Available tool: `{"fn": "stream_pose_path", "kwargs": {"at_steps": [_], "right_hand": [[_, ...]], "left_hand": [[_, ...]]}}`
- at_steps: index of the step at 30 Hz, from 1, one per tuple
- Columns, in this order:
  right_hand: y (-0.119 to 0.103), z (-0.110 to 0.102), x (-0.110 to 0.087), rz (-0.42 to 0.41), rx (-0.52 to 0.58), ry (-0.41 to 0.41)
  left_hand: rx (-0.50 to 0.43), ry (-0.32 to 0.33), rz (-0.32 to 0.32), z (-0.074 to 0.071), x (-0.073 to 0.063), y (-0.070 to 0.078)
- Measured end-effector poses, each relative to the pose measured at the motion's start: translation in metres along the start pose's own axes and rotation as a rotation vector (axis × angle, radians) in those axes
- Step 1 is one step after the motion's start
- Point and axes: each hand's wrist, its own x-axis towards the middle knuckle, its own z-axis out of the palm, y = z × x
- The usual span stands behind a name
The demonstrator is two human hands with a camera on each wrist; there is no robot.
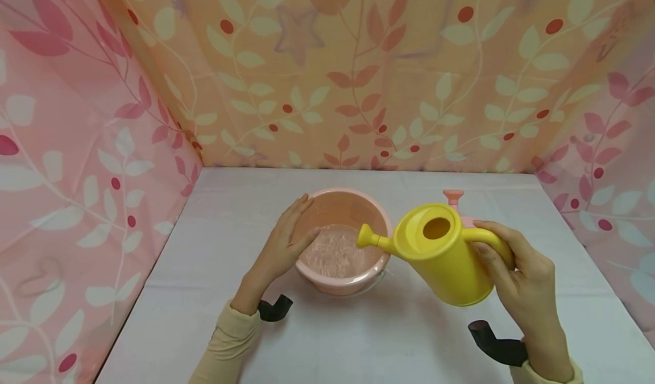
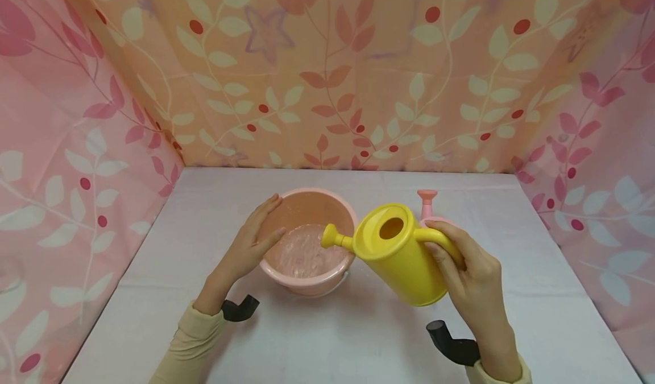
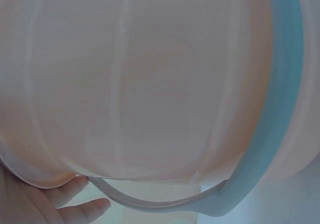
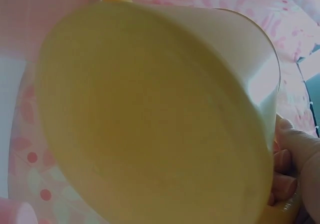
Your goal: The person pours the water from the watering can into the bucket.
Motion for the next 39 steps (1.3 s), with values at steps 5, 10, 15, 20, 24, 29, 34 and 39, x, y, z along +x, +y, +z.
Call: {"fn": "stream_pose_path", "kwargs": {"at_steps": [5,10,15,20,24,29,34,39], "right_hand": [[-0.0005,-0.0003,0.0005,0.004,-0.008,0.000],[-0.0011,-0.0004,0.0008,0.005,-0.005,-0.001],[-0.0013,-0.0007,0.0013,0.005,-0.008,-0.006],[-0.0008,-0.0008,0.0010,-0.001,-0.001,-0.004],[-0.0006,-0.0008,0.0009,-0.007,0.007,-0.003],[0.0002,-0.0015,0.0006,-0.011,0.008,-0.006],[0.0014,-0.0031,0.0009,-0.007,0.000,-0.025],[0.0015,-0.0041,0.0017,0.005,-0.010,-0.038]], "left_hand": [[-0.001,-0.002,-0.004,-0.0007,-0.0003,-0.0005],[-0.001,-0.002,-0.002,-0.0007,0.0000,-0.0011],[0.000,-0.003,0.003,-0.0010,0.0006,-0.0005],[-0.003,-0.002,-0.004,-0.0013,0.0003,0.0002],[-0.007,-0.004,-0.004,-0.0011,0.0000,0.0000],[-0.008,-0.003,0.005,-0.0006,0.0003,0.0001],[-0.010,-0.002,0.004,-0.0005,0.0002,-0.0001],[-0.005,-0.004,-0.004,-0.0010,-0.0001,0.0002]]}}
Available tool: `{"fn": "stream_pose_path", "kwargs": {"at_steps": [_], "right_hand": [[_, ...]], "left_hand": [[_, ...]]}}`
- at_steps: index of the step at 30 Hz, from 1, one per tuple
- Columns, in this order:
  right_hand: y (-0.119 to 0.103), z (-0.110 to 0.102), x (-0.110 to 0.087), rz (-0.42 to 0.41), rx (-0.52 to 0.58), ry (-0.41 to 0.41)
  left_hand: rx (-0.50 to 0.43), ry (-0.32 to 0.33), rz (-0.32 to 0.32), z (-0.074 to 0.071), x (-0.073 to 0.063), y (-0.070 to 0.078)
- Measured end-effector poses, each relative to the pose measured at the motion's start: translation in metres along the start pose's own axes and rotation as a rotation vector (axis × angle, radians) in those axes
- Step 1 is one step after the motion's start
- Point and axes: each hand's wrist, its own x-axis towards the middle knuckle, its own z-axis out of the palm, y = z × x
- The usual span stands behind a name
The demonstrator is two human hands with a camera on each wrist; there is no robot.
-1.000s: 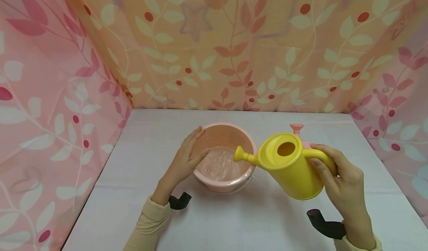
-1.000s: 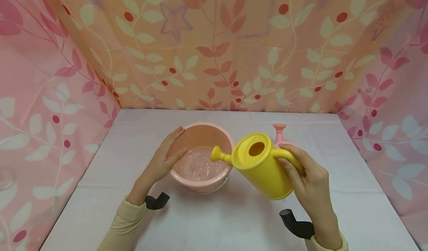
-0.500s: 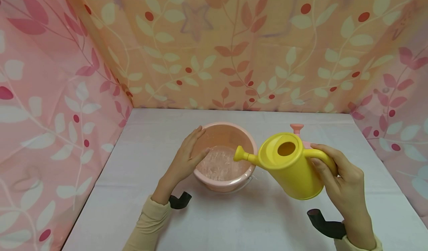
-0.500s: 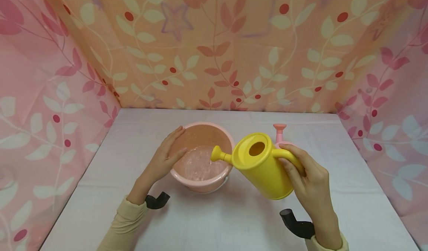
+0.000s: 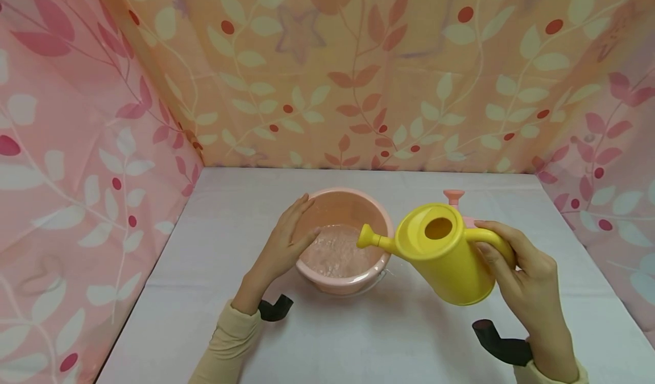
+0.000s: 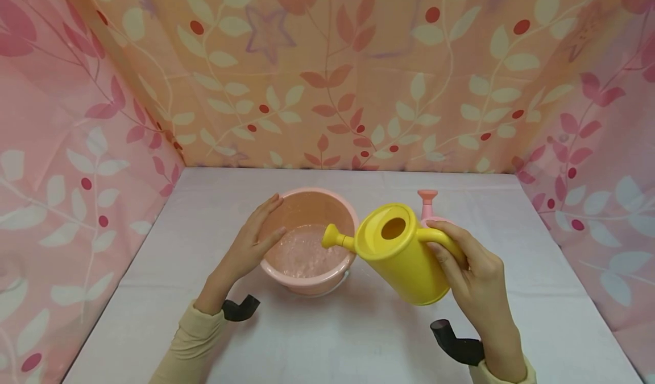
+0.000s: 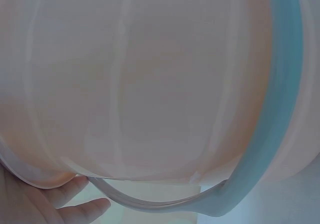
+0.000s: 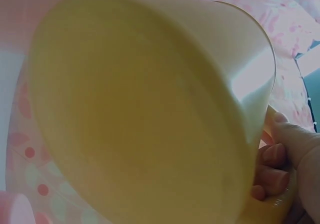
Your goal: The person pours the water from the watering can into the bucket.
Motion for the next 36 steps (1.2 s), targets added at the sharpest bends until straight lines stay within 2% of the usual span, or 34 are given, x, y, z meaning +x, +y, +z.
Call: {"fn": "stream_pose_path", "kwargs": {"at_steps": [22,36], "right_hand": [[0.0045,-0.0002,0.0002,-0.004,0.021,-0.001],[0.0052,-0.0012,0.0004,0.057,-0.001,-0.026]], "left_hand": [[-0.001,0.006,0.004,0.0000,-0.0004,-0.0002],[0.004,0.004,0.002,0.0001,0.0001,-0.0008]]}}
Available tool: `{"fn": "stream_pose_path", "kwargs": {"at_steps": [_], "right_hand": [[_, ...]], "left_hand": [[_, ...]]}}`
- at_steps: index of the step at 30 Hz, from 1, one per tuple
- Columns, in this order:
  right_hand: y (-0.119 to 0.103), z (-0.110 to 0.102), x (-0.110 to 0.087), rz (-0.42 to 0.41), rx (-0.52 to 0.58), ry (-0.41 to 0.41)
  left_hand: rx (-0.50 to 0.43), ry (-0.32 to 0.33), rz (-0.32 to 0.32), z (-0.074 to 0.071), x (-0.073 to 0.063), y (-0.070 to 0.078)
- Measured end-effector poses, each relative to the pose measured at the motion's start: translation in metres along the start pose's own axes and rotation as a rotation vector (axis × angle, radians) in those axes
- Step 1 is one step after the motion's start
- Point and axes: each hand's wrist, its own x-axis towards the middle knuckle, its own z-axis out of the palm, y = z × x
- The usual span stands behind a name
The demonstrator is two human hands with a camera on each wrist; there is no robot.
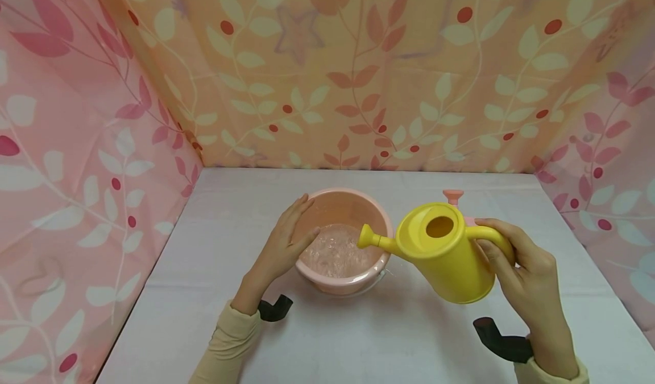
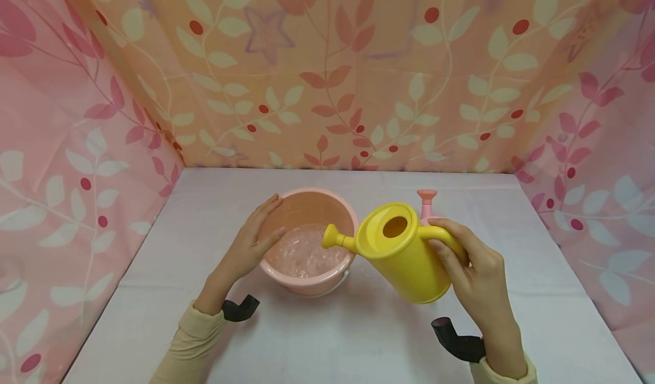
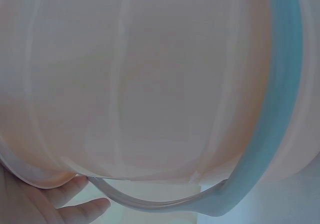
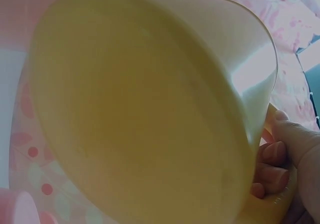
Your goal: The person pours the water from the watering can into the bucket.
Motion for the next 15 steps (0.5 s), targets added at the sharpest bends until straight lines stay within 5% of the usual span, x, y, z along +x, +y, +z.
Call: {"fn": "stream_pose_path", "kwargs": {"at_steps": [15], "right_hand": [[-0.0018,-0.0001,0.0011,0.003,-0.006,0.000]], "left_hand": [[0.001,0.000,-0.005,-0.0009,0.0000,0.0010]]}}
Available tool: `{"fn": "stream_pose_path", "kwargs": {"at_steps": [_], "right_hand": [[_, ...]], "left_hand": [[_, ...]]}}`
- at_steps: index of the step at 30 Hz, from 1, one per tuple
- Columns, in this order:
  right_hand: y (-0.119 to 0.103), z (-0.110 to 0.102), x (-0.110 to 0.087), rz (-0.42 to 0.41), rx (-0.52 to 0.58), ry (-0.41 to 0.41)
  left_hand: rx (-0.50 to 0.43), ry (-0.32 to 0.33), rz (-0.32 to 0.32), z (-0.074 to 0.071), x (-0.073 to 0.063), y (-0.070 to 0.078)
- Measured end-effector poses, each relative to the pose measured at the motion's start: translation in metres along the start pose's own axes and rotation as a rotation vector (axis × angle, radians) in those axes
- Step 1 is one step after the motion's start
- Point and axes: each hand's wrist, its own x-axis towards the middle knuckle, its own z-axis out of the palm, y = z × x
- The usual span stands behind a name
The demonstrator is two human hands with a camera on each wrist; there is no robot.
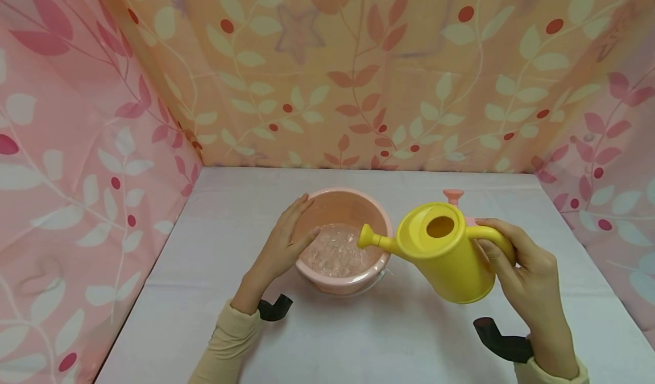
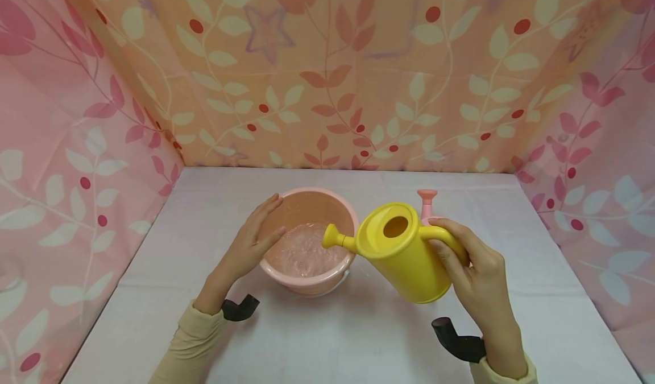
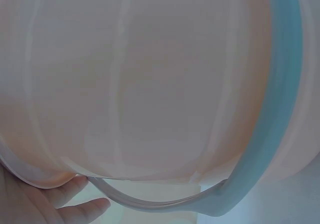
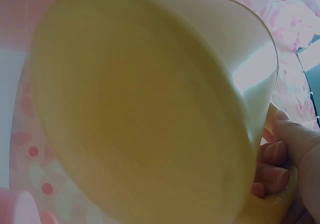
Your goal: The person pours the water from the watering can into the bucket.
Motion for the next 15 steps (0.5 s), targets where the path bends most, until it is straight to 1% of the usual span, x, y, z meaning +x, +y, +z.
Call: {"fn": "stream_pose_path", "kwargs": {"at_steps": [10,15], "right_hand": [[0.0013,0.0003,-0.0004,-0.001,0.009,0.005],[0.0035,0.0004,-0.0006,-0.012,0.017,0.016]], "left_hand": [[0.005,-0.003,0.017,-0.0005,0.0002,0.0002],[-0.004,-0.004,0.014,-0.0001,0.0003,-0.0003]]}}
